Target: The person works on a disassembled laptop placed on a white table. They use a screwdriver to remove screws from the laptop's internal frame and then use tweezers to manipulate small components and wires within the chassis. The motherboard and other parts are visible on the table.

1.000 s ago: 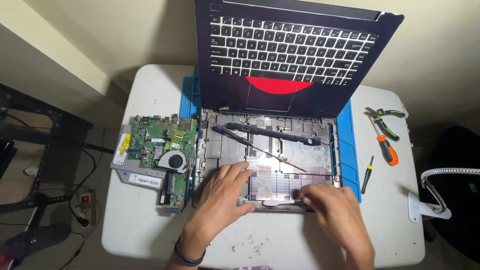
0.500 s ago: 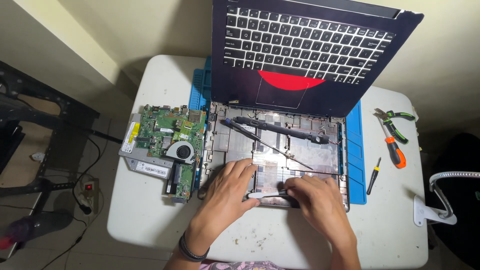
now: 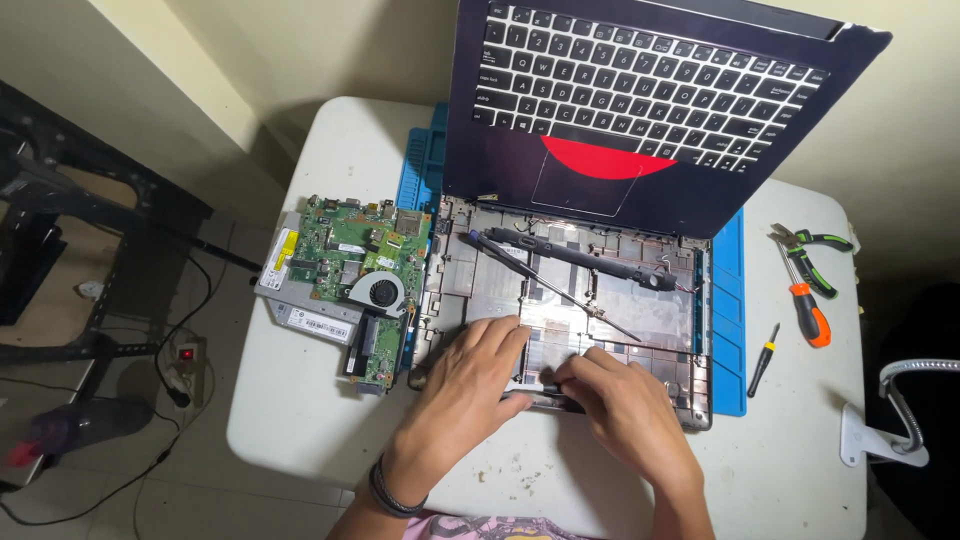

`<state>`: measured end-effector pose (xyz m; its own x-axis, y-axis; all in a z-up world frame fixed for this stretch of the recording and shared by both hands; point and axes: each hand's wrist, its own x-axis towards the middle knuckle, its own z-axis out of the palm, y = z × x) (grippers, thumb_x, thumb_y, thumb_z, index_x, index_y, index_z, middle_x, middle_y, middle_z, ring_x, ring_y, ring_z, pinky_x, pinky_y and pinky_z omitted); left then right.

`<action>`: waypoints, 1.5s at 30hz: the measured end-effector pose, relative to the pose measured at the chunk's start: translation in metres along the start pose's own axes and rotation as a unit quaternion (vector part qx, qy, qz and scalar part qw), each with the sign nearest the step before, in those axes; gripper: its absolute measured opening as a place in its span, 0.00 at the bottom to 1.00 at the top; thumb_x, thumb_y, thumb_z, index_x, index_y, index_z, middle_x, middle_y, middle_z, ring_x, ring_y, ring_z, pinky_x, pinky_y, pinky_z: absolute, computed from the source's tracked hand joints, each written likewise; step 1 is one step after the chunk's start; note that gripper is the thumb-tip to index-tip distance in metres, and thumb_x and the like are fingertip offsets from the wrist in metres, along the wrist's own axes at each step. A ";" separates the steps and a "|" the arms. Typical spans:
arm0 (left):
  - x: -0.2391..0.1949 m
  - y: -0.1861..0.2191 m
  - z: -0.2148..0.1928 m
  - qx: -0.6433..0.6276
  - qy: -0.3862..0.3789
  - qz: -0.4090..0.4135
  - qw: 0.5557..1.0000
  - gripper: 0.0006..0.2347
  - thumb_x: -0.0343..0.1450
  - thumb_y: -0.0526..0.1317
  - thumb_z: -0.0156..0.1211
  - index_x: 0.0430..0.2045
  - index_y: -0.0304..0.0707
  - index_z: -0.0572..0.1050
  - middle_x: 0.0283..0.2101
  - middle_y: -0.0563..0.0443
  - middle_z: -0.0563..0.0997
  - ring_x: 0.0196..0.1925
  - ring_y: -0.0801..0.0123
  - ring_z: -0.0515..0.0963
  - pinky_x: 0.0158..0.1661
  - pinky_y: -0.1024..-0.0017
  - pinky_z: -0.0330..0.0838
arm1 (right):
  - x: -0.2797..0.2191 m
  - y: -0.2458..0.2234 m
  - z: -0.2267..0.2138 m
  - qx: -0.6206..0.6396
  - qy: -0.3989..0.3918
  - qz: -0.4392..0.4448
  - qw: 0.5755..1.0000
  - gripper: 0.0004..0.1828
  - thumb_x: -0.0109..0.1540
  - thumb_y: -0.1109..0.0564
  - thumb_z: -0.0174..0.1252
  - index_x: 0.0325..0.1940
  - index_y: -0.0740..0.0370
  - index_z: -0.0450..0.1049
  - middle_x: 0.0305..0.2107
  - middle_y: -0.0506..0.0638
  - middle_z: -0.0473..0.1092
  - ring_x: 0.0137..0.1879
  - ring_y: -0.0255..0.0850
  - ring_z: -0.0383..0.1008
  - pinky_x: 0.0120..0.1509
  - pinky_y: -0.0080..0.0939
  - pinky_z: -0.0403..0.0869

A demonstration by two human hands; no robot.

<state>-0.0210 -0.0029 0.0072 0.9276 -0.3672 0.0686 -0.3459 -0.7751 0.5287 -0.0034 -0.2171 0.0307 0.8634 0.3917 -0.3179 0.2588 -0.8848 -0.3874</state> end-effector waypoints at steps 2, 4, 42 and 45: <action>-0.003 0.007 -0.003 0.000 -0.008 -0.019 1.000 0.30 0.59 0.43 0.77 0.54 0.37 0.68 0.57 0.45 0.71 0.60 0.54 0.68 0.51 0.57 0.70 | -0.005 0.009 -0.006 0.021 -0.018 0.012 1.000 0.05 0.66 0.47 0.55 0.38 0.41 0.75 0.32 0.37 0.74 0.30 0.44 0.73 0.32 0.47 0.64; -0.003 0.010 -0.002 0.000 -0.013 -0.039 0.999 0.31 0.60 0.42 0.76 0.55 0.37 0.67 0.59 0.45 0.69 0.63 0.53 0.65 0.50 0.54 0.72 | -0.004 0.012 -0.009 0.039 -0.034 0.023 0.998 0.05 0.66 0.47 0.56 0.37 0.41 0.76 0.32 0.35 0.75 0.31 0.41 0.75 0.35 0.43 0.67; -0.004 -0.016 -0.018 -0.039 -0.079 -0.030 0.996 0.44 0.53 0.38 0.83 0.64 0.39 0.62 0.60 0.48 0.72 0.61 0.55 0.71 0.61 0.57 0.60 | -0.035 0.051 -0.032 0.014 -0.043 0.171 0.984 0.09 0.63 0.42 0.57 0.39 0.38 0.83 0.40 0.26 0.82 0.42 0.30 0.82 0.44 0.36 0.74; -0.003 -0.015 -0.020 -0.045 -0.102 -0.028 0.993 0.45 0.52 0.39 0.83 0.65 0.41 0.61 0.61 0.49 0.71 0.62 0.56 0.69 0.61 0.57 0.59 | -0.033 0.057 -0.021 0.029 0.000 0.107 0.994 0.08 0.61 0.45 0.59 0.38 0.41 0.83 0.38 0.29 0.83 0.43 0.32 0.83 0.43 0.37 0.75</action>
<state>-0.0160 0.0201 0.0162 0.8941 -0.4283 -0.1310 -0.2721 -0.7516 0.6008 -0.0081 -0.2858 0.0374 0.8964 0.1965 -0.3974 0.0445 -0.9317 -0.3604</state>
